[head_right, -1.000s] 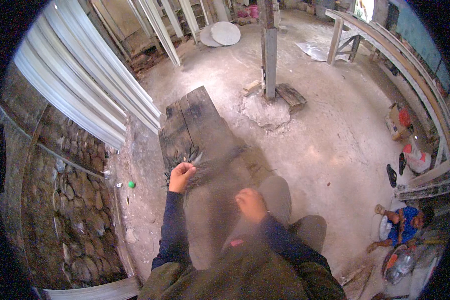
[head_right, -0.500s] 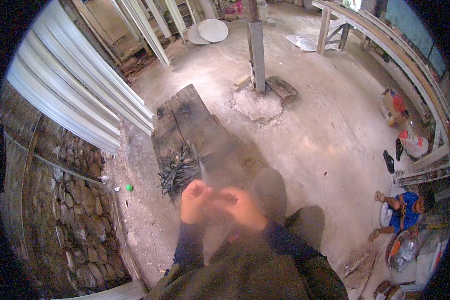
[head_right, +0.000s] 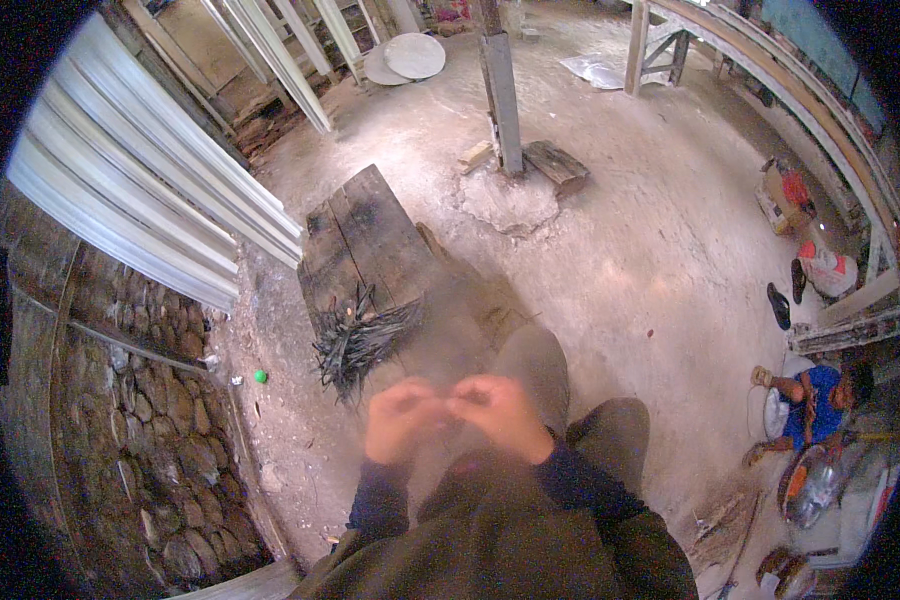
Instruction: The person sits on the floor and repeatedly picks up thin metal wires from a pile on a wooden board. They twist the wires together by hand and place the finished pieces back onto the pile.
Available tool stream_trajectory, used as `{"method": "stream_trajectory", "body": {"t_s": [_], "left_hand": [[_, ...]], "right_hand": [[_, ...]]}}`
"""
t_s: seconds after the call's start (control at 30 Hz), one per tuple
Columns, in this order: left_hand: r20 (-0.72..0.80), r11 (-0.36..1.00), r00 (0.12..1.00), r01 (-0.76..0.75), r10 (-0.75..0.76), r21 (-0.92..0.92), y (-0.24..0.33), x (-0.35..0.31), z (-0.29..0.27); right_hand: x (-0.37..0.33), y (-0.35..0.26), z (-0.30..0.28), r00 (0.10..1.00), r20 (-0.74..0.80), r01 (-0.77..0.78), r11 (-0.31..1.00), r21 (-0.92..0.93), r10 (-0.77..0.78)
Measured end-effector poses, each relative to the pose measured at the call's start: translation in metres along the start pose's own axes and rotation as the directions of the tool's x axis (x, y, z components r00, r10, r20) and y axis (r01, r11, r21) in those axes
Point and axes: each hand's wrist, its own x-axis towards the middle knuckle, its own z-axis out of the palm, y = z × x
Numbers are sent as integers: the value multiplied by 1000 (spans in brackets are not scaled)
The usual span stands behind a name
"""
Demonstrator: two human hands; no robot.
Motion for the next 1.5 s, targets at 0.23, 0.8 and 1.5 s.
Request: {"method": "stream_trajectory", "body": {"t_s": [0.23,0.8,1.5], "left_hand": [[-95,990,991,-81,93,118,-6,-5,9],[162,866,985,-134,62,482,1,-6,2],[119,782,973,-85,199,-617,8,-14,-40]], "right_hand": [[-6,-8,3,937,-143,255,904,-342,-318],[-6,-9,-7,870,95,436,663,-608,-484],[11,41,-51,915,-367,-108,771,-628,-170]]}}
